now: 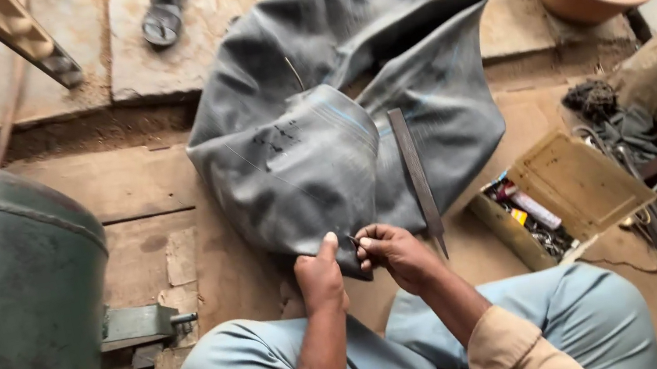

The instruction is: Locating a puncture in a large tire inner tube by inspecting it closely and marking the area.

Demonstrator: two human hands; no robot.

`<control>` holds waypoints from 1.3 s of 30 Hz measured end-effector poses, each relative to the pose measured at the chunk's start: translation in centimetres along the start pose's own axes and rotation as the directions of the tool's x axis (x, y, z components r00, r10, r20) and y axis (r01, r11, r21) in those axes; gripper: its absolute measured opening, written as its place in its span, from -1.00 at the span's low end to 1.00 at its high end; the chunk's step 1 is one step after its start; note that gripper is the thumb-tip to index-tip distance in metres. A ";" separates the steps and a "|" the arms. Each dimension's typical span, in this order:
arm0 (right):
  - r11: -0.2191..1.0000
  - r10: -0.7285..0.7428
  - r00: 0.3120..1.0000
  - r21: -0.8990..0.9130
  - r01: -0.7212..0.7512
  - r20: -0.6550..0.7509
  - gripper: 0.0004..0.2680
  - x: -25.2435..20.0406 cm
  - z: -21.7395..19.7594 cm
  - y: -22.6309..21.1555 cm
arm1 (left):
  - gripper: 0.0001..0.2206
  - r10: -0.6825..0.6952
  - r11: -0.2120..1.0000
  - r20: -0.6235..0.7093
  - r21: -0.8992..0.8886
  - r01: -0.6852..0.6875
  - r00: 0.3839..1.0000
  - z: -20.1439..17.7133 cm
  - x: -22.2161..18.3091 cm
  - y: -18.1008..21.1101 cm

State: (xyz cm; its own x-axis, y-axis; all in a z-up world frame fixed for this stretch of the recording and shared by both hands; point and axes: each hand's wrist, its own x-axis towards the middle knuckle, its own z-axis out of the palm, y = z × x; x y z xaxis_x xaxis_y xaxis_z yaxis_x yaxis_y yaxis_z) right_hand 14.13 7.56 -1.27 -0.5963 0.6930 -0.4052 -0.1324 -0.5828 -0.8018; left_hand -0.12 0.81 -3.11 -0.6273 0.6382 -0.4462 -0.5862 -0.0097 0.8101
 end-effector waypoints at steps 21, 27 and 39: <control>0.999 -0.036 0.999 -0.007 0.036 -0.009 -0.89 -0.2 0.7 0.0 | -0.87 -0.023 1.000 0.010 0.003 0.023 1.000 0.9 -1.7 2.9; 0.992 -0.054 0.991 -0.124 0.038 -0.126 -0.89 -0.6 1.5 0.3 | -0.86 -0.046 0.997 0.039 -0.060 0.049 0.998 0.0 -1.0 1.3; 0.977 -0.062 0.970 -0.212 0.011 -0.236 -0.90 -0.2 1.9 0.2 | -0.89 -0.076 0.995 0.029 -0.054 0.078 0.997 0.8 -2.1 3.1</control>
State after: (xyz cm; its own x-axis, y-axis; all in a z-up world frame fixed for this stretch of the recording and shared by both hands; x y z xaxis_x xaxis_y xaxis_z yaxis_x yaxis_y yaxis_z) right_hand 12.72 6.49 -0.47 -0.3830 0.8086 -0.4467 0.0315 -0.4718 -0.8811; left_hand -0.22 0.10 0.68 -0.5657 0.6591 -0.4955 -0.6601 -0.0018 0.7512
